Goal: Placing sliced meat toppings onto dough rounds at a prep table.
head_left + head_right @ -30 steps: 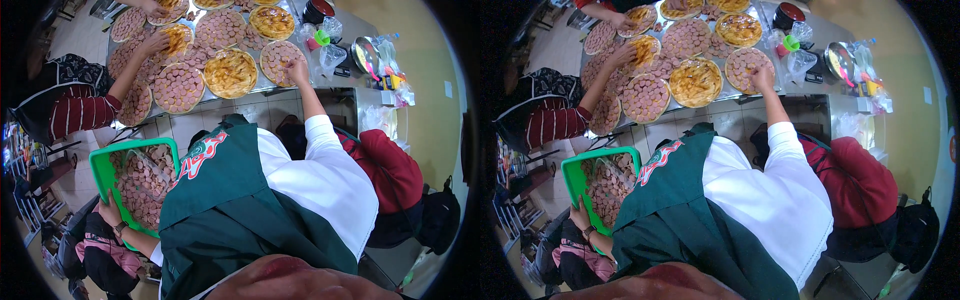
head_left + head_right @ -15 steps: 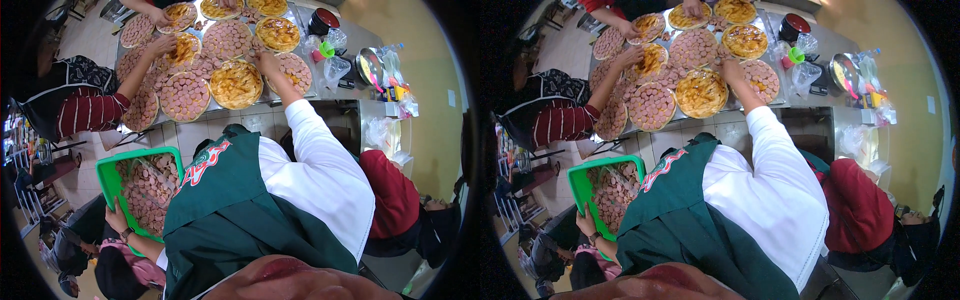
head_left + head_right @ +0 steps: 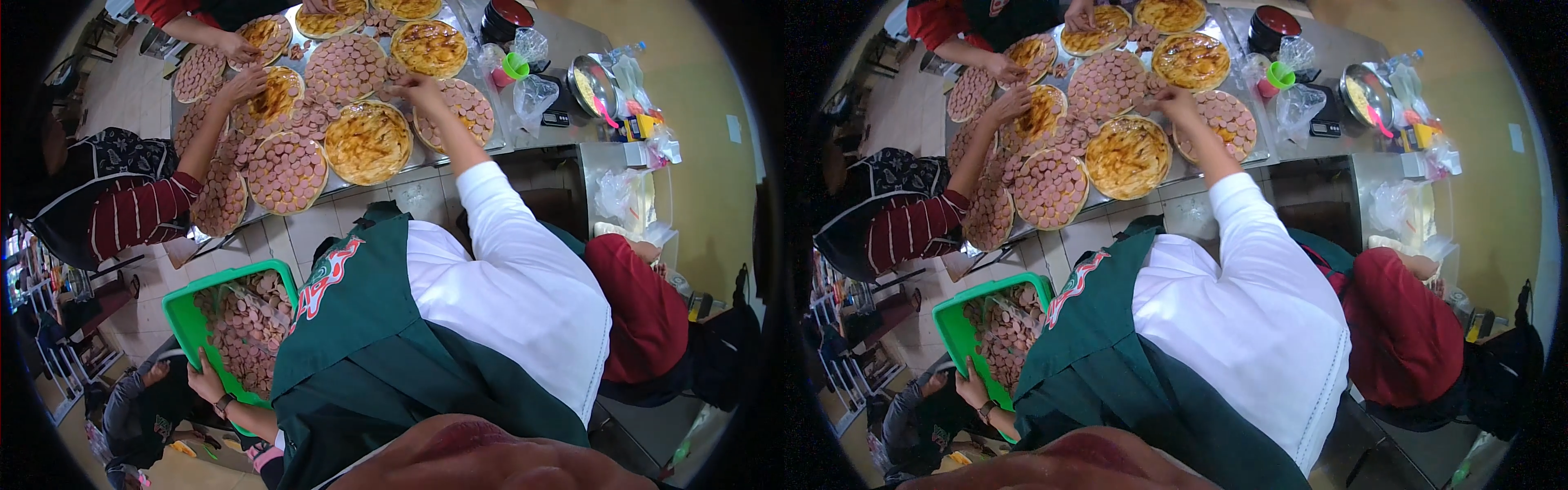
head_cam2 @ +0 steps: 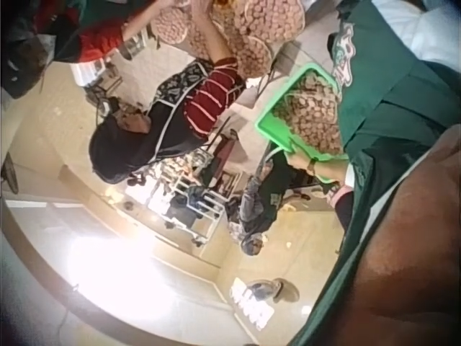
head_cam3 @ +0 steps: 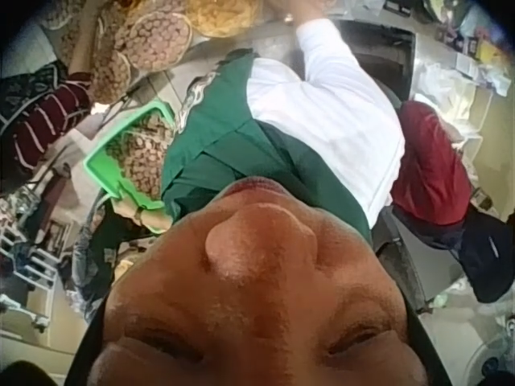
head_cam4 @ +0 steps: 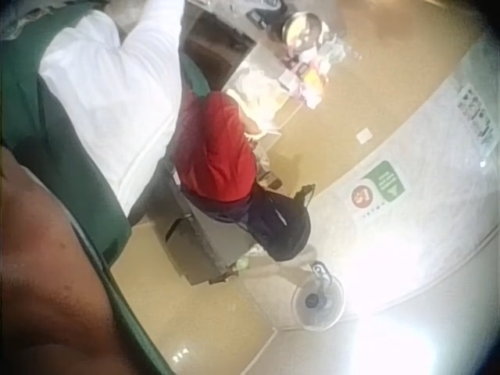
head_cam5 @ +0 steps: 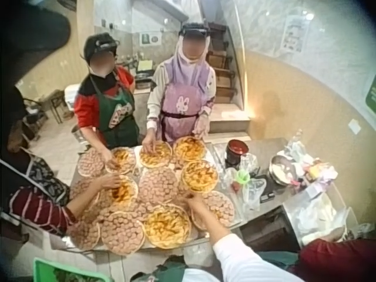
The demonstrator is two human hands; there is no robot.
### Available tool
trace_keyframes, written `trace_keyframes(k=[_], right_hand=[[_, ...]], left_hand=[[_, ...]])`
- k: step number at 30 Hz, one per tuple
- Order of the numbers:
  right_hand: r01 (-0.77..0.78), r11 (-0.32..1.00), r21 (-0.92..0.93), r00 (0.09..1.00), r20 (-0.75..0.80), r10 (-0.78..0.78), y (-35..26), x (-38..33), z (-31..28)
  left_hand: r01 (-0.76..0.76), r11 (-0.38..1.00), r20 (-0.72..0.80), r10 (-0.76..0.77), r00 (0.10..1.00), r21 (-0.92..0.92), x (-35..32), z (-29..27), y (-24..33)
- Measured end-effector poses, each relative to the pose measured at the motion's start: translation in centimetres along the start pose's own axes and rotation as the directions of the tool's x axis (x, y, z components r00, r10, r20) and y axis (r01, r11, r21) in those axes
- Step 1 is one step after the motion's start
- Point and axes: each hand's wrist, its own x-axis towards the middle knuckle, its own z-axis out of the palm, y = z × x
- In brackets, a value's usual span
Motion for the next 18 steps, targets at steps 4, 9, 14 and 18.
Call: trace_keyframes(k=[4,9,14,18], right_hand=[[-0.106,0.994,-0.035,0.994,0.017,0.107,0.3,-3.1,-8.0],[-0.120,0.962,-0.245,0.990,-0.101,0.098,6.2,-4.8,-13.2],[-0.106,0.706,-0.700,0.990,-0.144,0.005,6.8,-6.1,-12.2],[-0.105,0.685,-0.721,0.987,-0.162,-0.019,6.5,-6.2,-11.9]], left_hand=[[0.031,1.000,0.014,-0.031,0.999,-0.003,0.0,-0.1,-0.5],[0.017,1.000,0.022,-0.017,1.000,0.010,0.4,0.4,-0.2],[0.000,1.000,0.004,0.000,1.000,0.031,0.5,0.9,0.4],[0.023,0.999,0.021,-0.022,1.000,-0.030,0.2,0.6,0.8]])
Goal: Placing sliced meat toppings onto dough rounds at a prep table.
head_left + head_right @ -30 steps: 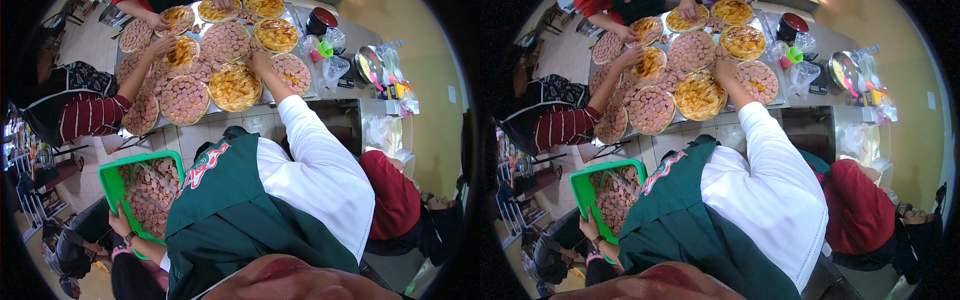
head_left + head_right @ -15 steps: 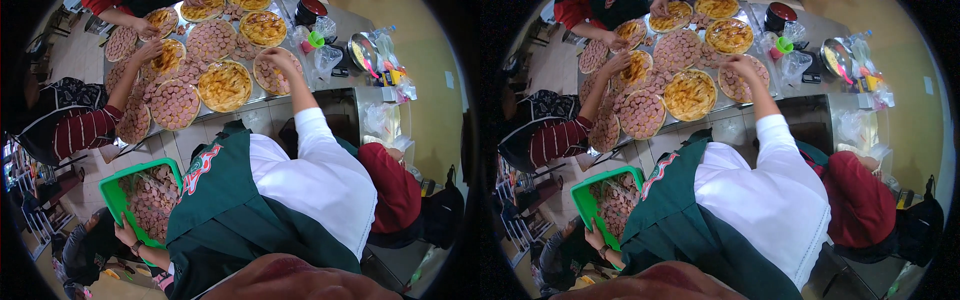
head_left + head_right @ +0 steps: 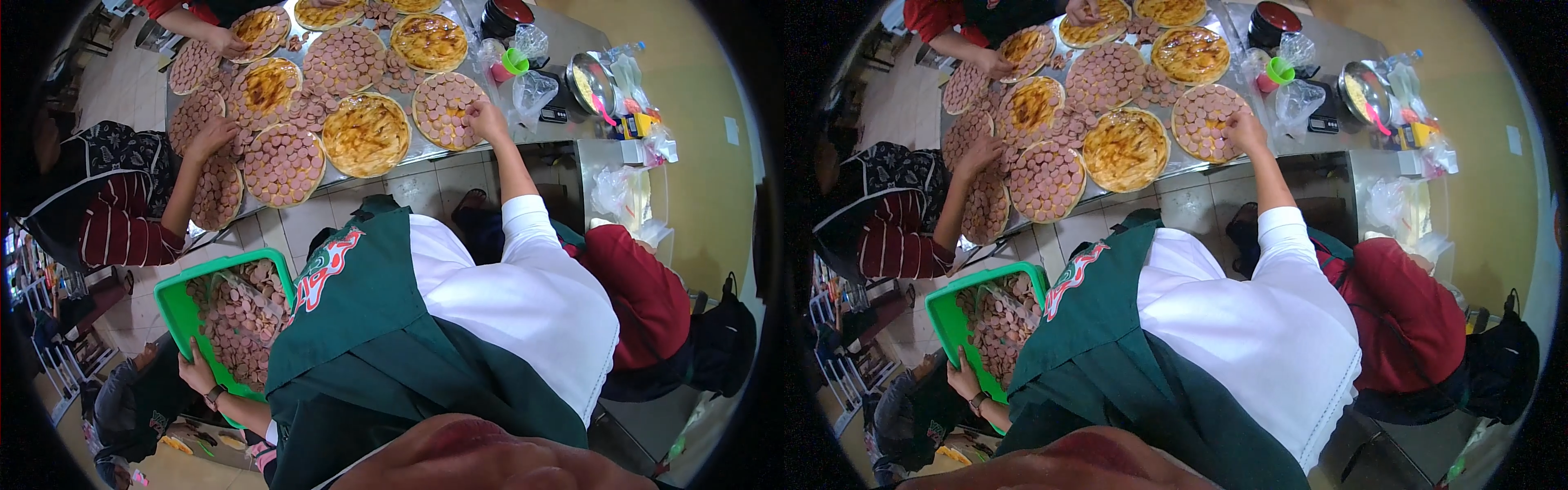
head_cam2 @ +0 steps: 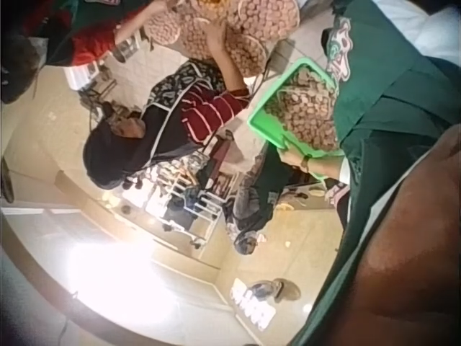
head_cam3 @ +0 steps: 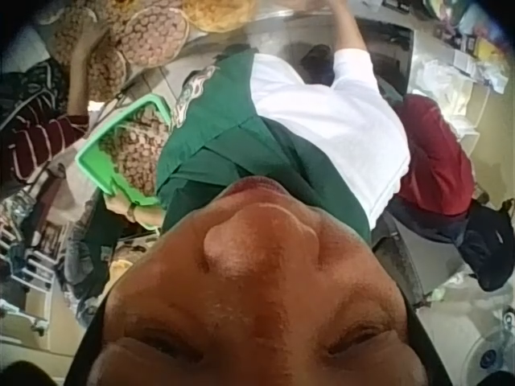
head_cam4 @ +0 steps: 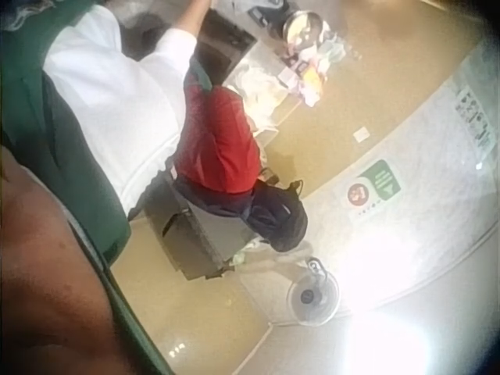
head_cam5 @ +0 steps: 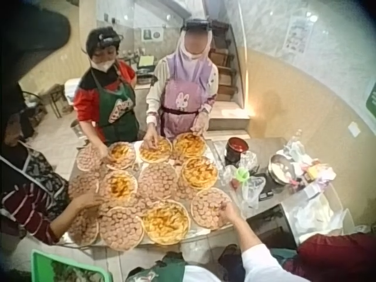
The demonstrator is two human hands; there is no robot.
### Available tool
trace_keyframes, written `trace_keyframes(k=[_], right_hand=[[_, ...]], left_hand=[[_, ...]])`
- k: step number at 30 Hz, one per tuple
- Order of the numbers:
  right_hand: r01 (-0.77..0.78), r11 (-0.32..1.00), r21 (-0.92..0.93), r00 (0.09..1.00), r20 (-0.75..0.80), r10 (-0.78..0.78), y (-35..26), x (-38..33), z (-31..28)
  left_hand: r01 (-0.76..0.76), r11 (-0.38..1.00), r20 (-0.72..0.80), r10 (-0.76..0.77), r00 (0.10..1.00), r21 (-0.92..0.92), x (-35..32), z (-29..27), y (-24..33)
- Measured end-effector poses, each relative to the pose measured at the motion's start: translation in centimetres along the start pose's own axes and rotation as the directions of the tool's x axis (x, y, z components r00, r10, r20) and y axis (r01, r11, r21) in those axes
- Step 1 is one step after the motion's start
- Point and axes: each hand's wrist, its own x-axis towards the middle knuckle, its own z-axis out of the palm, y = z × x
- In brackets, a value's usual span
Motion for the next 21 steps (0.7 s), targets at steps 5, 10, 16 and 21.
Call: trace_keyframes(k=[5,10,16,21], right_hand=[[0.087,0.967,0.241,0.996,-0.015,-0.086,0.6,1.8,0.1],[0.124,0.982,0.141,0.990,-0.091,-0.112,0.2,2.0,2.4],[0.143,0.976,0.163,0.985,-0.122,-0.124,-1.0,2.2,2.6],[0.170,0.962,0.215,0.982,-0.117,-0.148,-2.4,1.4,2.3]], left_hand=[[0.001,1.000,-0.022,-0.001,1.000,0.020,-0.2,-0.1,-1.3],[0.019,1.000,-0.011,-0.019,1.000,0.017,-0.5,-0.3,-1.9],[0.049,0.999,-0.037,-0.049,0.998,0.002,-0.9,-0.4,-4.2],[0.045,0.994,-0.050,-0.040,0.998,0.096,-0.6,-0.3,-4.8]])
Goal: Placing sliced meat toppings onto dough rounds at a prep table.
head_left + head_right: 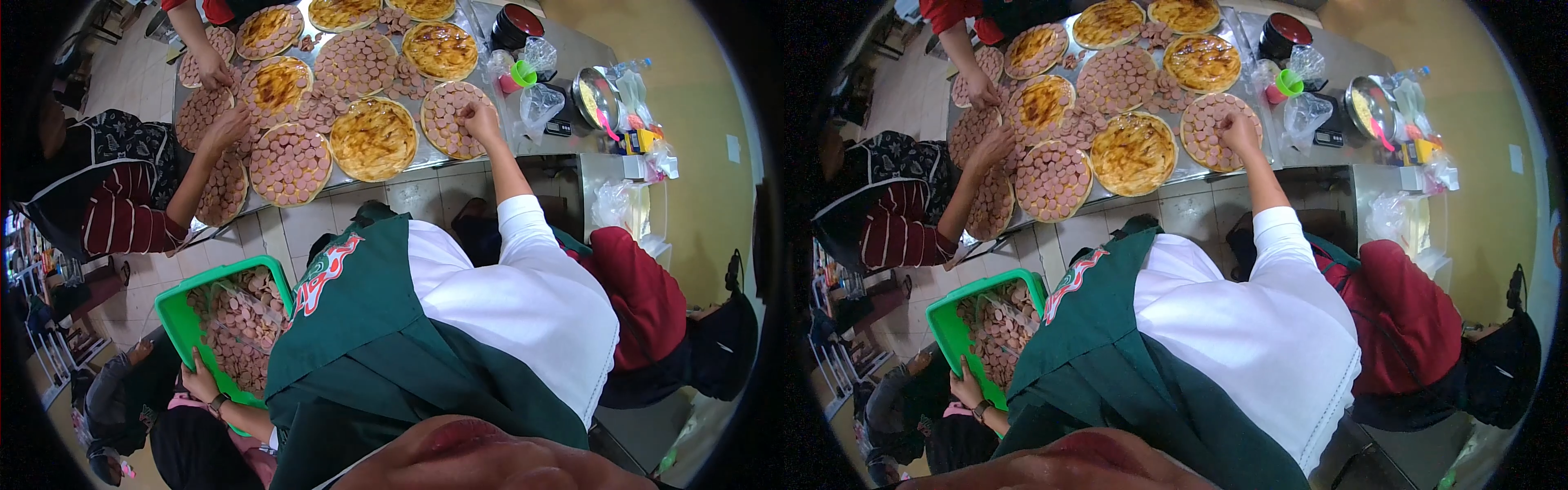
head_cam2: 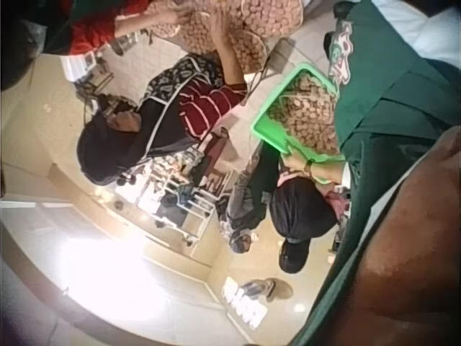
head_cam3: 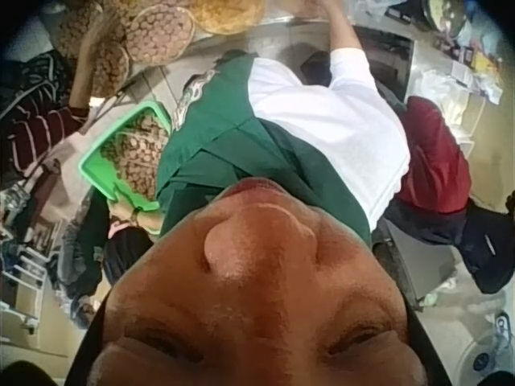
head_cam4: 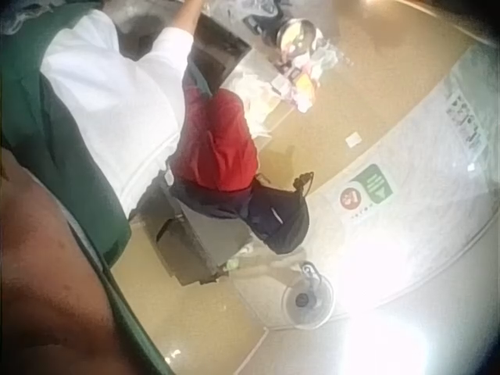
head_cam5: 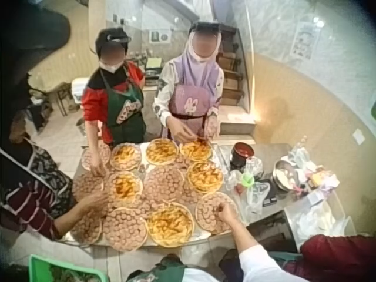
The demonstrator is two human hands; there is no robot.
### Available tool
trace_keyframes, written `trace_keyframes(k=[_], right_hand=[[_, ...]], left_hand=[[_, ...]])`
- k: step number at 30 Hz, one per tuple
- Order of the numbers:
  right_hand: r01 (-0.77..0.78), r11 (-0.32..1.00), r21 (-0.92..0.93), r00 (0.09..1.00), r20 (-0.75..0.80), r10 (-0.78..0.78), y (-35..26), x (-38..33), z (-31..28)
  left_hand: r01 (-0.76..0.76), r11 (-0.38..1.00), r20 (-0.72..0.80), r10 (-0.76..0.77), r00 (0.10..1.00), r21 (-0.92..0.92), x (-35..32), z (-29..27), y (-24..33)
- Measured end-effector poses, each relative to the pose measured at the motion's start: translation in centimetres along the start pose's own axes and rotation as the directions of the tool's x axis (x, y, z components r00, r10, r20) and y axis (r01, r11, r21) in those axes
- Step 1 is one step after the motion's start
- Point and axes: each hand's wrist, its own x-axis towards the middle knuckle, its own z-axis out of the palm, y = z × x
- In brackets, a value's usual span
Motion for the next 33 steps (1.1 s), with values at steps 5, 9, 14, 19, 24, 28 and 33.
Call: trace_keyframes(k=[5,9,14,19,24,28,33], right_hand=[[-0.074,0.979,-0.191,0.997,0.007,0.076,-1.7,-0.8,-0.4],[-0.057,0.984,-0.170,0.998,-0.013,0.056,0.1,-0.5,-1.1],[-0.108,0.967,-0.232,0.982,0.124,0.140,0.3,-1.5,-1.4],[-0.103,0.963,-0.251,0.980,0.140,0.141,-0.5,-1.3,-1.6],[0.199,0.979,-0.043,0.980,-0.005,-0.199,-2.4,-0.3,-1.6],[0.230,0.869,0.439,0.922,0.187,-0.338,-12.4,-0.3,-2.1],[0.282,0.618,0.734,0.636,0.339,-0.693,-28.7,-7.3,-0.9]], left_hand=[[-0.005,0.995,0.035,0.009,0.999,-0.096,-0.6,-0.6,2.4],[-0.056,0.994,0.000,0.057,0.998,-0.098,-1.0,-0.8,3.5],[0.000,0.999,0.077,0.003,0.997,-0.043,-0.5,-0.8,3.9],[0.002,0.998,0.072,0.003,0.997,-0.066,0.1,-0.3,4.1],[-0.104,0.993,0.104,0.110,0.988,-0.061,-0.1,-1.9,5.9],[0.033,0.997,0.131,-0.025,0.991,-0.064,-0.5,-2.7,8.8],[0.044,0.992,0.079,-0.054,0.995,0.121,0.9,-1.7,10.5]])
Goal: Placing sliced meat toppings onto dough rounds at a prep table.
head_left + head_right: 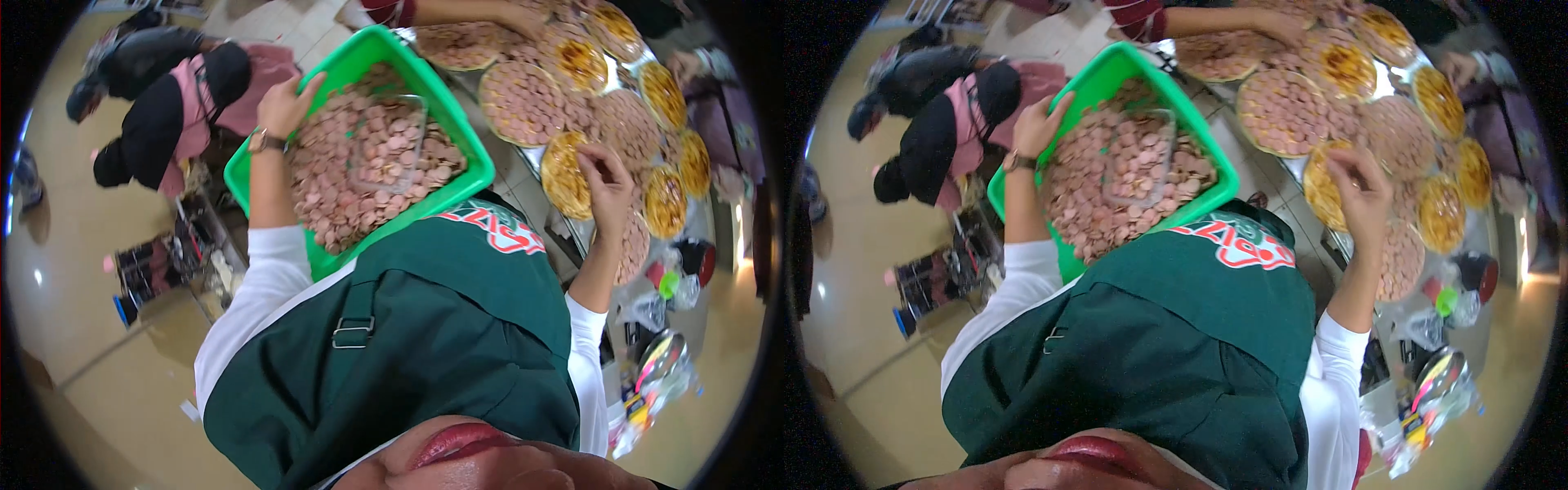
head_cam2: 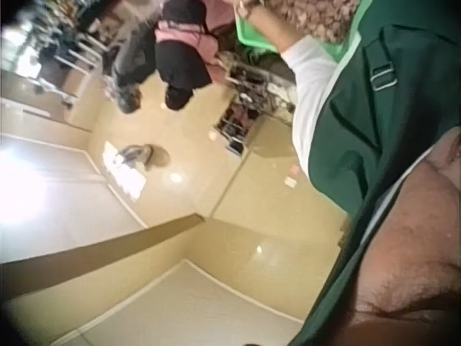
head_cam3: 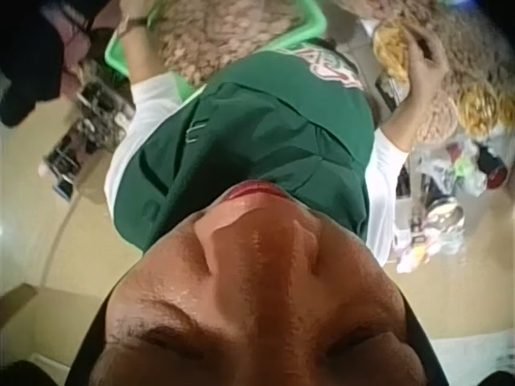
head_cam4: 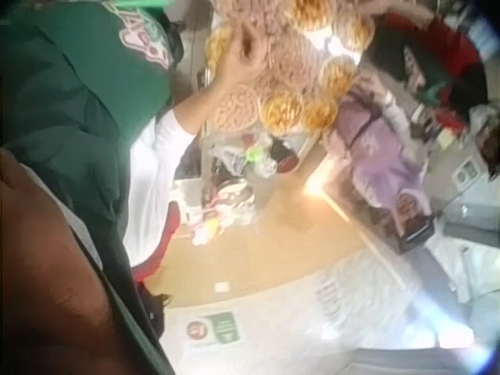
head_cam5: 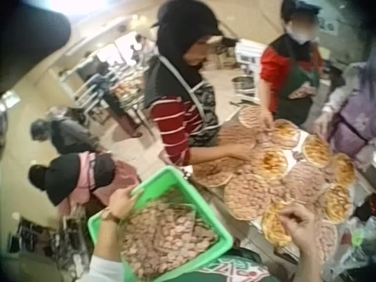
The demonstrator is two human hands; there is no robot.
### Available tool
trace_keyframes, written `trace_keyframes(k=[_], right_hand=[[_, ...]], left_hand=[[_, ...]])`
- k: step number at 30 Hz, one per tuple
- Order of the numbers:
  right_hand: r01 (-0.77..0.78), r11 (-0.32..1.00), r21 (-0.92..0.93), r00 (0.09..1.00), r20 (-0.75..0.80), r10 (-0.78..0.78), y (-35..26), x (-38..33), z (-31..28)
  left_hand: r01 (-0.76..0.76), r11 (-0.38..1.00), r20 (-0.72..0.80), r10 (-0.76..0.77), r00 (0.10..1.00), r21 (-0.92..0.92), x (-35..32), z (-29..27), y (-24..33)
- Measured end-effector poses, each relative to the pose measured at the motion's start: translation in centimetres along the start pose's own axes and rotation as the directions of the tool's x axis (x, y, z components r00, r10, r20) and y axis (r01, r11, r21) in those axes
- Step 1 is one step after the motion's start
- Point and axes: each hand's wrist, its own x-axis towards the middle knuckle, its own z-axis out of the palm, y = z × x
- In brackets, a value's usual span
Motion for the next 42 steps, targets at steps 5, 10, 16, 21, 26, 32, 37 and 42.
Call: trace_keyframes(k=[5,10,16,21,26,32,37,42], right_hand=[[0.368,0.923,0.114,0.749,0.552,-0.367,-7.6,2.0,12.2],[0.696,0.712,-0.094,0.549,0.708,-0.444,-7.2,1.2,22.3],[0.845,0.484,-0.229,0.467,0.758,-0.456,-3.3,0.3,27.2],[0.814,0.510,-0.279,0.492,0.797,-0.350,-3.8,-0.7,27.7],[0.745,0.623,-0.237,0.525,0.786,-0.328,-4.7,-0.8,27.9],[0.437,0.898,0.052,0.667,0.651,-0.362,-8.4,-1.6,23.7],[0.200,0.980,0.000,0.944,0.267,-0.193,-6.4,-2.9,13.0],[-0.066,0.993,-0.094,0.893,-0.449,0.017,7.5,-9.2,-3.8]], left_hand=[[-0.026,0.999,0.001,0.026,1.000,0.021,-0.4,-1.2,0.6],[-0.098,0.993,-0.008,0.099,0.995,0.073,0.8,-0.2,0.7],[-0.156,0.987,-0.075,0.158,0.985,0.023,0.1,-0.3,1.1],[-0.222,0.975,-0.113,0.221,0.969,0.006,0.3,0.3,0.1],[-0.240,0.970,-0.101,0.236,0.966,-0.026,0.3,0.7,-0.7],[-0.235,0.969,-0.015,0.234,0.972,-0.073,0.8,1.0,-1.0],[-0.054,0.997,0.023,0.055,0.998,-0.047,0.8,4.9,-4.0],[-0.172,0.956,-0.120,0.147,0.982,-0.238,-0.2,5.6,-4.6]])
